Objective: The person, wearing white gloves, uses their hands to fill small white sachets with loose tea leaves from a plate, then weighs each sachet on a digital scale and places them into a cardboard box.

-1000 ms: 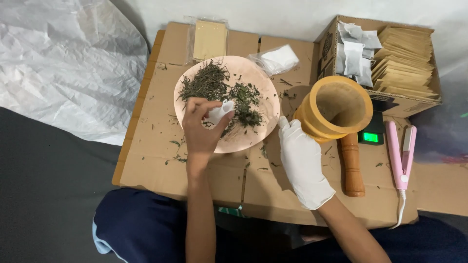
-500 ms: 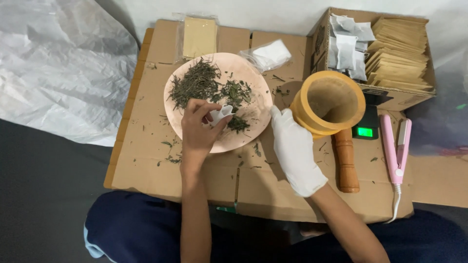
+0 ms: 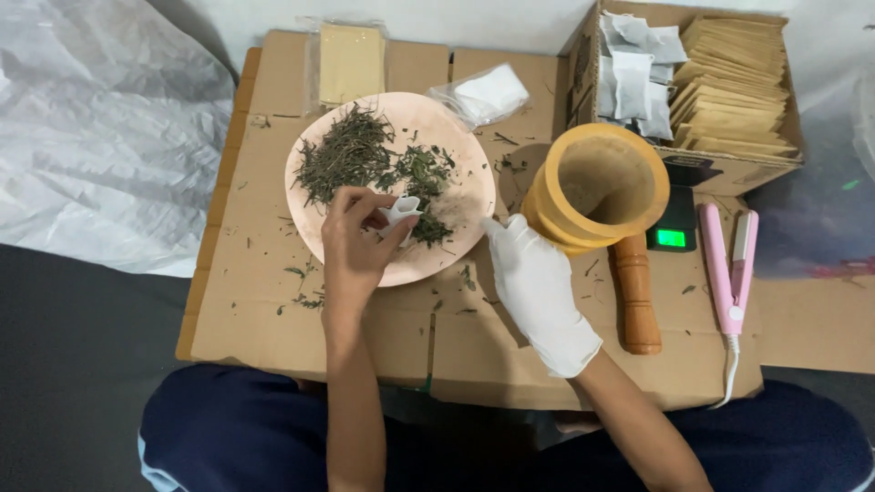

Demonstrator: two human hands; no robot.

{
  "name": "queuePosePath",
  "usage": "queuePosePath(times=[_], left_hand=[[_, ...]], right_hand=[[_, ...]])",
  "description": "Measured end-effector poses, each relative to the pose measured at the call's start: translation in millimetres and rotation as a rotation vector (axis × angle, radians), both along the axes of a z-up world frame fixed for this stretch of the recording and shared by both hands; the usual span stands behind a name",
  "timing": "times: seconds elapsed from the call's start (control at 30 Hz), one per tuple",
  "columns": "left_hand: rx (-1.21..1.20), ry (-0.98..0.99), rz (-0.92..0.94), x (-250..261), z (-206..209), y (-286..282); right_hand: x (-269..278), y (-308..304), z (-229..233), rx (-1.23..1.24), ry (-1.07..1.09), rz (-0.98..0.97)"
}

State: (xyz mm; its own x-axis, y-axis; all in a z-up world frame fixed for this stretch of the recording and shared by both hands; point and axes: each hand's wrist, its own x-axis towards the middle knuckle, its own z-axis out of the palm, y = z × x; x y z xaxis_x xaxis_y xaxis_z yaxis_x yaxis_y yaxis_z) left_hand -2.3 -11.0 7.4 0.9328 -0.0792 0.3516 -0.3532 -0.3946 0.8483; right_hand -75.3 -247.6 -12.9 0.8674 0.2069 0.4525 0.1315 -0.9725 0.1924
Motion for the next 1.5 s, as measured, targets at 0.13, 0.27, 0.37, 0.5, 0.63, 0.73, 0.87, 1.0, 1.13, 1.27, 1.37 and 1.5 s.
queuePosePath(times=[0.13, 0.27, 0.37, 0.5, 0.63, 0.73, 0.87, 1.0, 1.13, 1.27, 1.37, 1.5], left_hand=[[0.012, 0.004, -0.002, -0.7, -0.1, 0.2], [-0.012, 0.039, -0.01, -2.9, 6.1, -3.7], [-0.017, 0.046, -0.007, -4.1, 9.4, -2.8], [-0.023, 0.037, 0.03, -3.2, 10.7, -2.1], [-0.036, 0.017, 0.024, -2.7, 11.1, -2.7], [-0.04, 0.023, 0.026, -4.2, 12.7, -4.1], [-0.058, 0.011, 0.02, -3.6, 11.7, -4.4], [-0.06, 0.007, 0.019, -3.5, 10.4, -5.2], [-0.068, 0.0, 0.012, -1.2, 6.3, -4.8], [-0.062, 0.008, 0.007, -2.3, 7.0, -5.1], [-0.068, -0.002, -0.005, -3.2, 7.0, -5.5], [-0.072, -0.008, -0.007, -2.9, 5.6, -4.9]], right_hand=[[0.8, 8.6, -4.9, 0.031, 0.041, 0.063], [4.1, 18.7, -15.9, 0.533, 0.242, 0.017], [8.1, 27.9, -0.5, 0.725, 0.318, -0.123], [12.9, 12.2, 14.4, 0.712, 0.403, -0.217], [16.3, 0.1, 15.1, 0.818, 0.372, -0.145], [17.5, -1.2, 18.7, 0.863, 0.317, -0.083], [14.7, 13.5, 43.1, 0.879, 0.176, -0.017], [14.6, 14.3, 36.3, 0.879, 0.121, -0.004], [11.4, 19.5, 41.3, 0.863, 0.102, -0.011], [6.4, 22.0, 39.7, 0.925, 0.129, 0.037], [7.2, 18.6, 22.3, 0.861, 0.121, 0.047], [11.4, 19.3, 10.2, 0.636, 0.069, 0.053]])
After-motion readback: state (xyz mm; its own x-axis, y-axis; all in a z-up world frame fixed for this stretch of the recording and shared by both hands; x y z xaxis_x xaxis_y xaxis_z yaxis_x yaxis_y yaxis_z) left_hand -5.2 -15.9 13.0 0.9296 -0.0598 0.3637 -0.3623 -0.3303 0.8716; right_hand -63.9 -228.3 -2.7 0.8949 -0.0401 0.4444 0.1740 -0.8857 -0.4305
